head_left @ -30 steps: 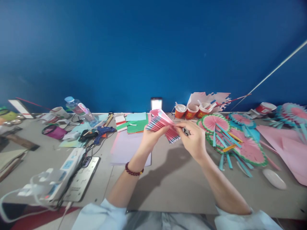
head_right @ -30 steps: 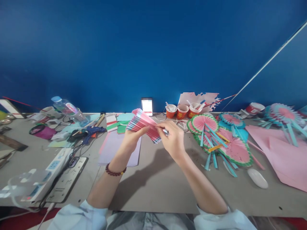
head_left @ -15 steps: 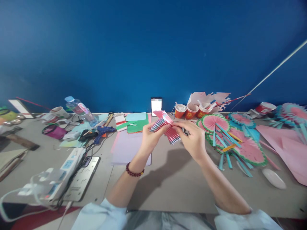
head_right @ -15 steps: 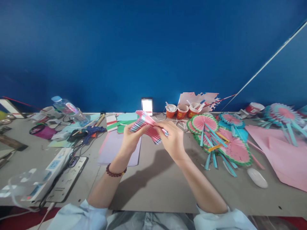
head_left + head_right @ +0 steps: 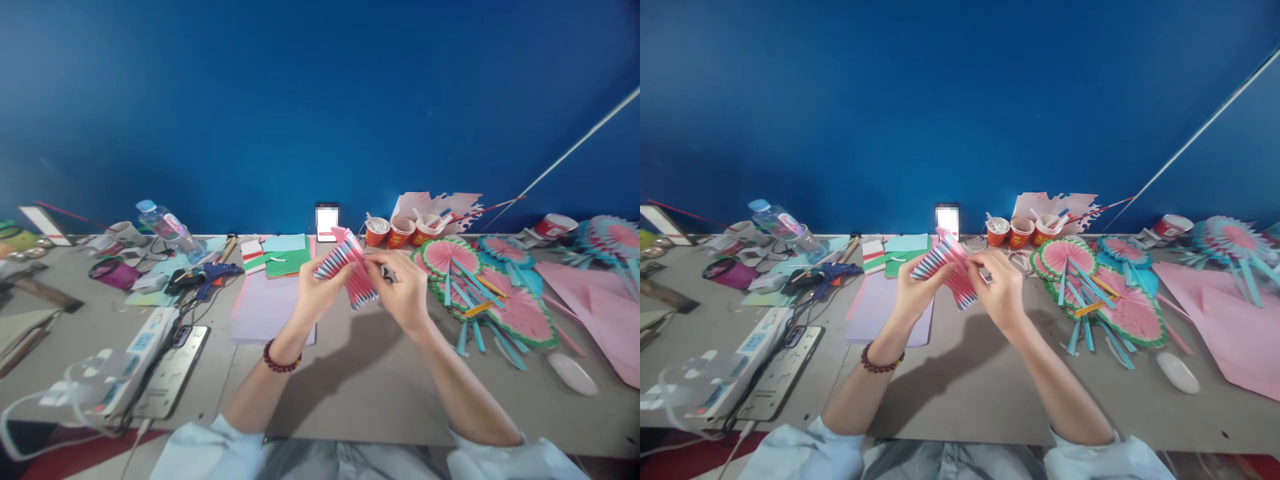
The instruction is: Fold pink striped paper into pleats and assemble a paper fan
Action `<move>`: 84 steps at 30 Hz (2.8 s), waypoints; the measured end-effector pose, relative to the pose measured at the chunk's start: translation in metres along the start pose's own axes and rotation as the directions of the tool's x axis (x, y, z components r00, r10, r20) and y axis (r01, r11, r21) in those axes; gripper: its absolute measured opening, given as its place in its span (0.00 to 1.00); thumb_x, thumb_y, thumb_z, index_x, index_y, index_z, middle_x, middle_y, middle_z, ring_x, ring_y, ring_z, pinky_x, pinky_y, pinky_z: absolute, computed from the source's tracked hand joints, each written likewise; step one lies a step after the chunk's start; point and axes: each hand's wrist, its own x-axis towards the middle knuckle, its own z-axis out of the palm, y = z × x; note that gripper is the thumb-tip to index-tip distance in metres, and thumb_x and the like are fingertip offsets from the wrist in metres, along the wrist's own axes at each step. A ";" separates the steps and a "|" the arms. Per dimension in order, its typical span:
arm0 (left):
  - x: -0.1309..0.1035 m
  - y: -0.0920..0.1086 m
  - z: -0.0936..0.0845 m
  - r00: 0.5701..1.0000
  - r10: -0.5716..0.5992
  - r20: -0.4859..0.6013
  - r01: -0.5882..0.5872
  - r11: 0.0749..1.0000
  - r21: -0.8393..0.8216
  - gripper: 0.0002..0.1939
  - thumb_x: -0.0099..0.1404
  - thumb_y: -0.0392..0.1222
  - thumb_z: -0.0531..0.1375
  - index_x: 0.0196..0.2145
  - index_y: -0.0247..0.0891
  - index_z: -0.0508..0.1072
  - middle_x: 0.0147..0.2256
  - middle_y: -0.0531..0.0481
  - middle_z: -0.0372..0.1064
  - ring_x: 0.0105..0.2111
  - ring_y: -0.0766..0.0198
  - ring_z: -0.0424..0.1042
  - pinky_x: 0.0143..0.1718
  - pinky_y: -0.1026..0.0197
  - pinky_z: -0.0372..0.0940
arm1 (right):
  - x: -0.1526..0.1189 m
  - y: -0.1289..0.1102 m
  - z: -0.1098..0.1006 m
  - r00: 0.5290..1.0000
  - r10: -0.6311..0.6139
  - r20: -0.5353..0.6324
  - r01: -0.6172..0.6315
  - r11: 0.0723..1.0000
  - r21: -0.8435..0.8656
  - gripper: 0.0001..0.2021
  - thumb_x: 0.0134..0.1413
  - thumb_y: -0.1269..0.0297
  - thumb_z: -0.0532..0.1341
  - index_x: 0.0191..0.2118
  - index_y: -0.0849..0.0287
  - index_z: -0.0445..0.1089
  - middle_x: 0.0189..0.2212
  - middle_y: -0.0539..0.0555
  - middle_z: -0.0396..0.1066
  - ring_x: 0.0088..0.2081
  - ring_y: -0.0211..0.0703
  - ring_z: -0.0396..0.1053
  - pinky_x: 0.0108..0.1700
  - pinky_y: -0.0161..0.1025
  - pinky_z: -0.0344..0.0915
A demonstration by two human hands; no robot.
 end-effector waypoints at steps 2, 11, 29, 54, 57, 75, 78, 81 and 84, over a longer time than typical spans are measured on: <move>0.000 -0.001 0.000 0.999 0.032 0.004 -0.032 0.999 0.020 0.11 0.53 0.45 0.65 0.24 0.34 0.76 0.20 0.53 0.68 0.21 0.69 0.63 0.23 0.67 0.60 | 0.000 -0.001 0.001 1.000 -0.031 0.003 0.031 0.999 -0.008 0.07 0.55 0.71 0.57 0.34 0.56 0.72 0.31 0.54 0.75 0.34 0.42 0.71 0.38 0.39 0.68; -0.004 -0.007 0.003 0.980 0.131 0.148 -0.160 0.965 0.207 0.06 0.56 0.39 0.60 0.27 0.34 0.75 0.20 0.55 0.63 0.22 0.70 0.58 0.24 0.67 0.55 | 0.002 -0.002 -0.001 0.999 0.001 -0.039 0.001 0.999 0.053 0.07 0.52 0.72 0.59 0.35 0.56 0.74 0.33 0.54 0.76 0.35 0.43 0.72 0.40 0.41 0.69; -0.002 -0.014 0.001 0.951 0.222 0.214 -0.281 0.909 0.309 0.07 0.59 0.41 0.59 0.28 0.38 0.76 0.24 0.50 0.70 0.24 0.66 0.65 0.27 0.65 0.57 | 0.003 -0.002 -0.001 0.999 0.018 -0.050 -0.015 0.998 0.062 0.05 0.51 0.70 0.61 0.34 0.56 0.74 0.32 0.54 0.77 0.34 0.43 0.74 0.38 0.40 0.70; -0.002 -0.015 0.004 0.977 0.151 0.150 -0.183 0.957 0.226 0.08 0.58 0.42 0.59 0.27 0.36 0.76 0.21 0.53 0.68 0.22 0.67 0.63 0.25 0.66 0.57 | 0.001 -0.002 -0.002 0.999 0.033 -0.023 -0.031 0.998 0.063 0.07 0.54 0.69 0.60 0.37 0.55 0.74 0.34 0.53 0.77 0.35 0.43 0.73 0.40 0.41 0.69; 0.001 -0.009 0.003 0.997 0.036 0.069 -0.043 0.995 0.094 0.11 0.56 0.46 0.62 0.24 0.35 0.75 0.19 0.54 0.64 0.20 0.69 0.60 0.23 0.66 0.56 | 0.001 -0.001 0.002 0.999 0.041 0.012 -0.041 0.998 0.044 0.05 0.53 0.69 0.60 0.35 0.56 0.74 0.32 0.52 0.77 0.33 0.43 0.73 0.37 0.39 0.69; 0.022 -0.017 -0.016 0.956 -0.276 0.103 0.288 0.795 -0.534 0.13 0.48 0.45 0.69 0.30 0.36 0.76 0.30 0.50 0.75 0.29 0.65 0.73 0.31 0.65 0.66 | 0.003 0.041 0.019 0.652 0.478 0.588 -0.758 0.426 0.495 0.20 0.51 0.48 0.59 0.44 0.55 0.72 0.40 0.55 0.75 0.41 0.46 0.72 0.41 0.40 0.68; 0.025 -0.019 -0.017 0.953 -0.293 0.084 0.293 0.804 -0.518 0.13 0.48 0.46 0.69 0.30 0.36 0.76 0.30 0.49 0.75 0.30 0.64 0.74 0.34 0.63 0.67 | 0.001 0.039 0.021 0.570 0.436 0.697 -0.822 0.278 0.498 0.18 0.47 0.51 0.64 0.41 0.56 0.73 0.36 0.53 0.76 0.36 0.43 0.73 0.36 0.37 0.69; 0.026 -0.021 -0.014 0.948 -0.311 0.071 0.306 0.821 -0.483 0.14 0.49 0.47 0.69 0.30 0.35 0.76 0.30 0.47 0.76 0.33 0.59 0.75 0.37 0.59 0.68 | 0.000 0.036 0.023 0.602 0.495 0.626 -0.793 0.285 0.538 0.17 0.42 0.56 0.68 0.39 0.56 0.71 0.35 0.51 0.74 0.33 0.40 0.72 0.34 0.35 0.68; 0.024 -0.023 -0.009 0.944 -0.319 0.090 0.319 0.802 -0.506 0.15 0.50 0.50 0.67 0.30 0.35 0.76 0.31 0.45 0.76 0.36 0.54 0.75 0.39 0.56 0.68 | -0.003 0.037 0.027 0.723 0.523 0.451 -0.687 0.479 0.547 0.17 0.43 0.58 0.67 0.41 0.55 0.69 0.38 0.51 0.73 0.35 0.40 0.72 0.38 0.37 0.69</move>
